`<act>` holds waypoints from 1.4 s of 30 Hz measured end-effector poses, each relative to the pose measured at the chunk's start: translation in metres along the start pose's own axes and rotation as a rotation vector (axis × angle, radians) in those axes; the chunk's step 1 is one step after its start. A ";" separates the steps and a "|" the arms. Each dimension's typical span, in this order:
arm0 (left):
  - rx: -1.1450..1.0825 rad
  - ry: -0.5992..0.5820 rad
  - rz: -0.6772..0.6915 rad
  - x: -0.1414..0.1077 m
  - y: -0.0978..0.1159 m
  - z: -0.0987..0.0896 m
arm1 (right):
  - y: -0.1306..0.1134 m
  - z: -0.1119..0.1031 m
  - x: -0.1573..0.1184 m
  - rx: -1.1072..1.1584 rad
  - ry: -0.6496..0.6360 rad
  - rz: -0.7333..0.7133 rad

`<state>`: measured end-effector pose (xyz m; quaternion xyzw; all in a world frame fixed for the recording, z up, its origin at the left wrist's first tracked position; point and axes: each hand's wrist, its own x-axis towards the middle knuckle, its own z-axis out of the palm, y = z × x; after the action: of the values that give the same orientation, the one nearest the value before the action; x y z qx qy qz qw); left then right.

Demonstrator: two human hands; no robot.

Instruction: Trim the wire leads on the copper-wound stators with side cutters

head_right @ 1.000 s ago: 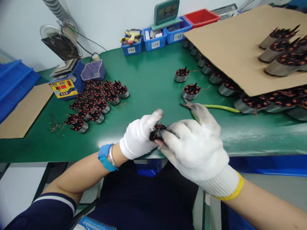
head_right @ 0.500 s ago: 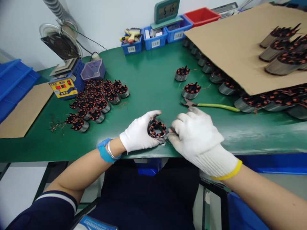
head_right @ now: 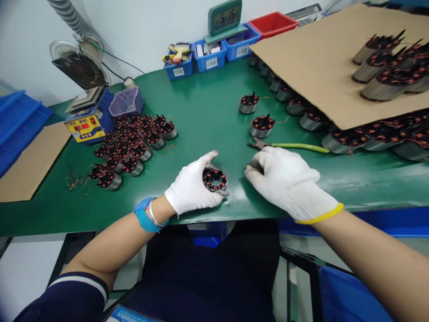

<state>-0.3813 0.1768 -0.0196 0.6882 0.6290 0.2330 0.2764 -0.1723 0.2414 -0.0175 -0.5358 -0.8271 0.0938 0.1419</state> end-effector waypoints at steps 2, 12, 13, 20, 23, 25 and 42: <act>0.037 -0.023 0.014 -0.004 0.000 -0.003 | 0.001 -0.003 0.001 0.083 0.002 0.028; 0.183 0.011 -0.031 -0.011 0.012 0.000 | -0.014 -0.003 -0.004 0.304 -0.287 -0.346; 0.216 -0.016 -0.030 -0.011 0.011 0.000 | -0.014 -0.003 -0.004 0.316 -0.294 -0.352; 0.136 -0.054 -0.004 -0.012 0.008 -0.007 | -0.015 -0.003 -0.004 0.301 -0.297 -0.332; 0.038 0.023 -0.022 -0.008 0.007 -0.002 | -0.010 -0.002 -0.003 0.261 -0.316 -0.302; -0.007 0.019 -0.008 -0.006 0.005 0.001 | -0.006 -0.003 0.000 0.168 -0.296 -0.203; -0.160 -0.129 0.034 -0.002 -0.001 -0.001 | -0.023 -0.001 -0.002 0.405 -0.142 -0.045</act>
<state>-0.3824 0.1744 -0.0196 0.6881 0.5776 0.2424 0.3663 -0.1911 0.2297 -0.0095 -0.4700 -0.8108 0.2924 0.1903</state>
